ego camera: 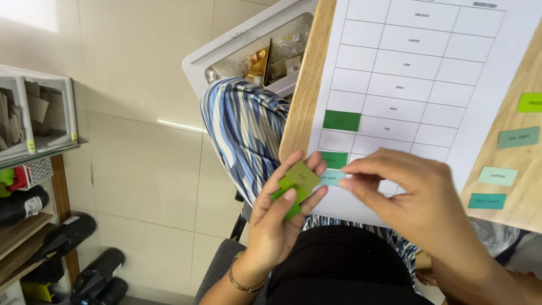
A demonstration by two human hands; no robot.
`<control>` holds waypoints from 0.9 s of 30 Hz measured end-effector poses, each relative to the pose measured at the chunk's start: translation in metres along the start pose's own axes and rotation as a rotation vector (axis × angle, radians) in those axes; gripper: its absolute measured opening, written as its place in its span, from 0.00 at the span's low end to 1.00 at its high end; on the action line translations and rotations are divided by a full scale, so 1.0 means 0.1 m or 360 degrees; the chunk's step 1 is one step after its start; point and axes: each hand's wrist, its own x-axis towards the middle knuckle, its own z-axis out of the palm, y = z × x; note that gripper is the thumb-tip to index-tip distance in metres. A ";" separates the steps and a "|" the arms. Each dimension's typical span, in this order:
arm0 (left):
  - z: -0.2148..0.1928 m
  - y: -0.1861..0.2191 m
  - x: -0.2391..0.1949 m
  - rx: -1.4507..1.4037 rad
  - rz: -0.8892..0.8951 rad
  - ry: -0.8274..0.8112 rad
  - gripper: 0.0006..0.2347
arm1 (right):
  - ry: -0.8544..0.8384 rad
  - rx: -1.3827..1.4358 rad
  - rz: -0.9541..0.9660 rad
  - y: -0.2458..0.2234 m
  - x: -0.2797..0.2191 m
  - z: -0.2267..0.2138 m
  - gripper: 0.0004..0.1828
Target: Applying adhesive to colored paper swatches and placing them onto a printed chart template.
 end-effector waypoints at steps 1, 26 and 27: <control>0.04 -0.05 0.01 0.0037 0.0017 -0.0031 0.19 | -0.0064 0.0134 -0.0041 0.02 -0.03 0.01 0.12; -0.36 -0.13 -0.04 0.0147 0.0335 0.0665 0.20 | 0.0638 -0.0337 -0.0014 0.61 -0.54 -0.51 0.07; -0.37 -0.13 -0.05 0.0154 0.0315 0.0686 0.19 | 0.0631 -0.0327 -0.0028 0.60 -0.52 -0.49 0.05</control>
